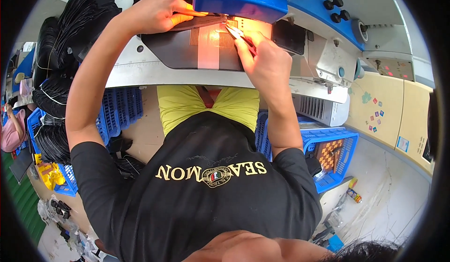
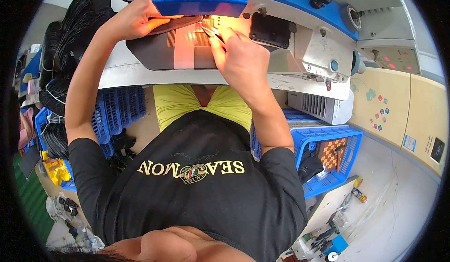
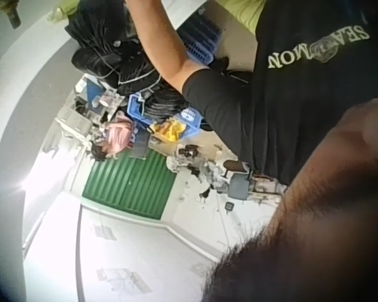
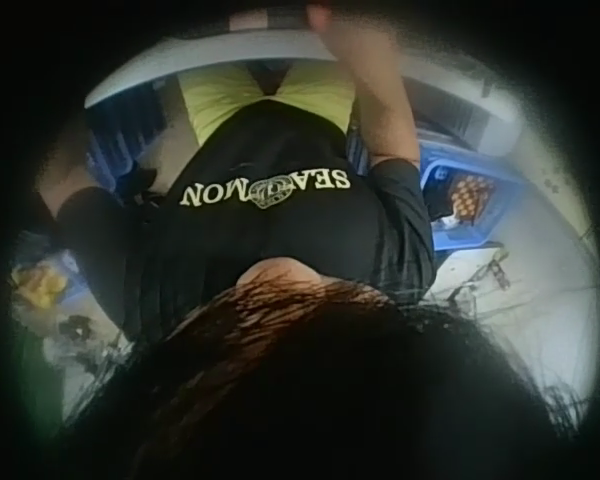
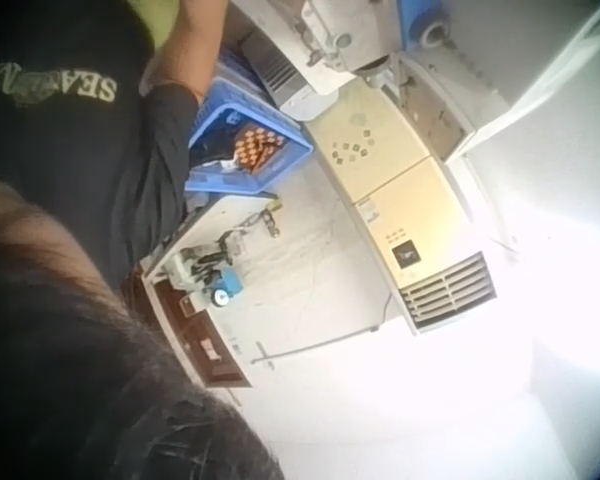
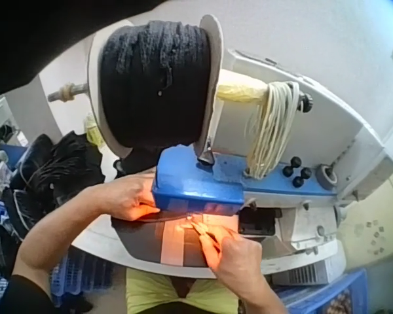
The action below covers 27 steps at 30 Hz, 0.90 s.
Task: Sewing together components of shoe uppers using an industrial sewing machine.
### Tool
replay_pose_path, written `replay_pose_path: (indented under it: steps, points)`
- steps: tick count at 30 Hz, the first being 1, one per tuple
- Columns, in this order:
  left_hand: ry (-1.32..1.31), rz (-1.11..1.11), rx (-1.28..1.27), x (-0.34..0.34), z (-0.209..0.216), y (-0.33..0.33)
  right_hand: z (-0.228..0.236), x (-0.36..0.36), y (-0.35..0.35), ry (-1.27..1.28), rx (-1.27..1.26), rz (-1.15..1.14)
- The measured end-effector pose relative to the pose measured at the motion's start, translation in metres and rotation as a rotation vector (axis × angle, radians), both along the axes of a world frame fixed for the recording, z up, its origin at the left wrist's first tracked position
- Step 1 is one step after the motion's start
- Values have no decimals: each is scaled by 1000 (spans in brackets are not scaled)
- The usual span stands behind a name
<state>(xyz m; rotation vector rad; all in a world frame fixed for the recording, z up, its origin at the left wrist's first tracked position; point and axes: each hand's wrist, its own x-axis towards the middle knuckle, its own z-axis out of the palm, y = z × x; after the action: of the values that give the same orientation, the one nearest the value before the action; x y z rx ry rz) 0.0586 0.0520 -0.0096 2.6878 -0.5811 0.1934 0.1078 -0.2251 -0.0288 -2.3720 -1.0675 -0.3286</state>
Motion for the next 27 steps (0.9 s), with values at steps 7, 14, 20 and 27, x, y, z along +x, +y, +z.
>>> replay_pose_path:
  steps: [7, 14, 20, 27]
  points:
    - [78, -31, 133, 2, 2, 12, -1, 3, -18, 74, 81, 19]
    - [32, 21, 132, 2, -1, 11, -2, 3, -18, 74, 59, 4]
    - [64, -30, 221, 5, -1, 18, -1, 4, -18, 98, 79, 8]
    - [-81, -91, 240, 2, 3, 6, -1, 3, -18, 99, 88, 12]
